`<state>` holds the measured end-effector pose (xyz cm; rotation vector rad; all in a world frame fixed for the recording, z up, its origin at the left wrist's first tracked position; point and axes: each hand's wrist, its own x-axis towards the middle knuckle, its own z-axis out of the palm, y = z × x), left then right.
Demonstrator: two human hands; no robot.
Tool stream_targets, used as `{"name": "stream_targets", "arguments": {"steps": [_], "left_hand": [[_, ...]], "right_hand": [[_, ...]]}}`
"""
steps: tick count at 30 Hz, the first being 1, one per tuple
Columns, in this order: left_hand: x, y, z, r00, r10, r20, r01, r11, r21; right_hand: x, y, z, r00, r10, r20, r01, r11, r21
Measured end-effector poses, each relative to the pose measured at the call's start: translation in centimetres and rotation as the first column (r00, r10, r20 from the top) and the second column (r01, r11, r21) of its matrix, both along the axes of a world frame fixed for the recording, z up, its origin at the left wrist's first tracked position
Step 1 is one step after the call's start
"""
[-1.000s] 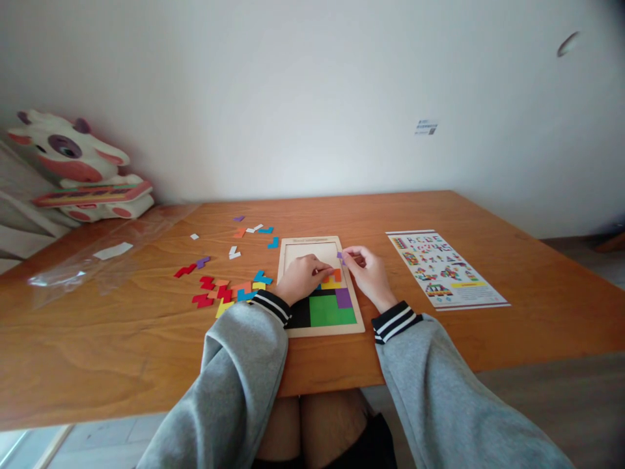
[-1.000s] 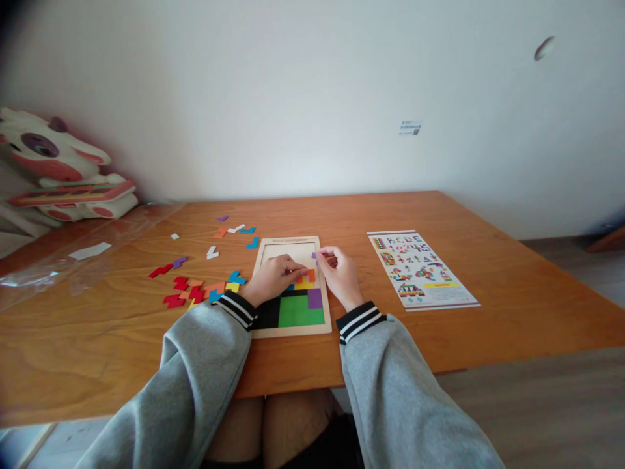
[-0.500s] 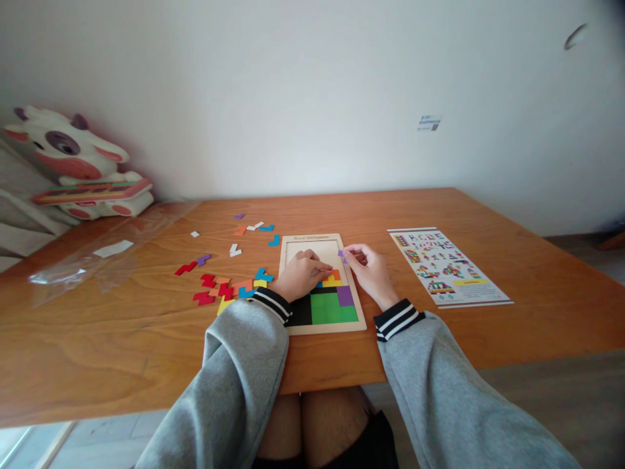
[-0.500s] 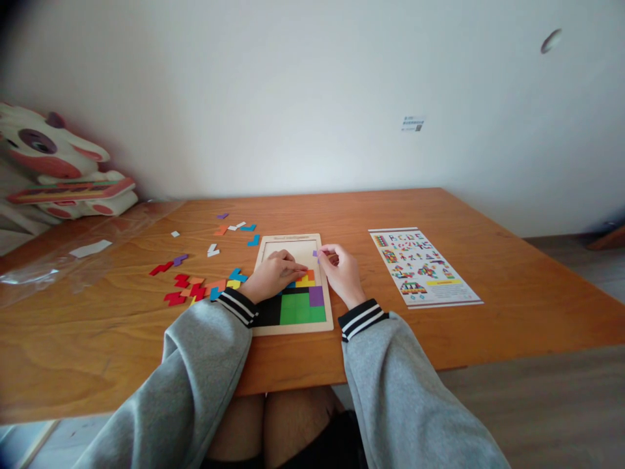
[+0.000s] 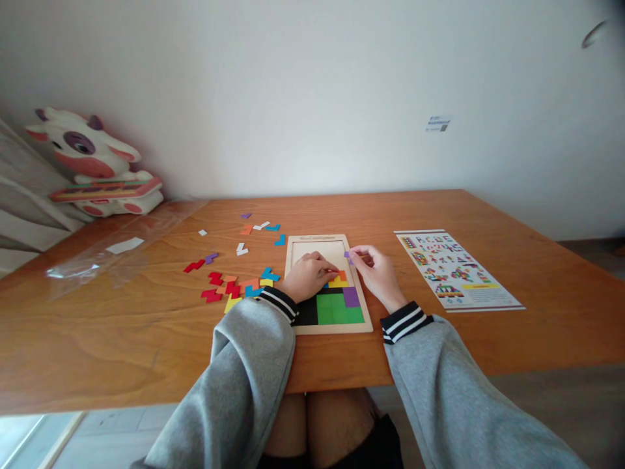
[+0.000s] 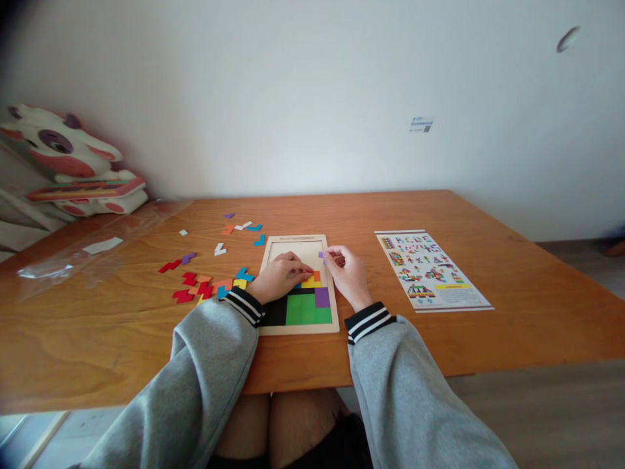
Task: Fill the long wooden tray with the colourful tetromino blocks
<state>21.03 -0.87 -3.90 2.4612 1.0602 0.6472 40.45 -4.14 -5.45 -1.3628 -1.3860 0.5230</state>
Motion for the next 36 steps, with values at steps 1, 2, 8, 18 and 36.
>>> {"name": "stream_targets", "arguments": {"steps": [1,2,8,18,36], "left_hand": [[0.01,-0.06,0.02,1.000,0.003,0.001,-0.003,1.000,0.002],[0.02,-0.11,0.04,1.000,0.005,0.000,-0.005,1.000,0.003],[-0.02,-0.33,0.08,1.000,0.017,0.006,-0.017,1.000,-0.006],[-0.12,-0.74,0.03,0.998,0.042,-0.036,-0.041,0.999,0.034],[0.09,-0.85,0.40,0.991,0.117,0.065,-0.109,0.988,-0.114]], "right_hand": [[-0.01,-0.02,0.03,1.000,-0.002,0.004,0.002,1.000,0.000],[-0.02,-0.02,0.05,1.000,-0.002,0.008,0.002,1.000,0.001],[0.07,0.07,-0.12,1.000,0.000,0.013,0.000,1.000,-0.006],[0.21,0.05,-0.14,1.000,0.005,0.013,-0.005,1.000,-0.011],[0.04,-0.08,0.13,1.000,0.007,0.020,-0.007,1.000,-0.015]]}}
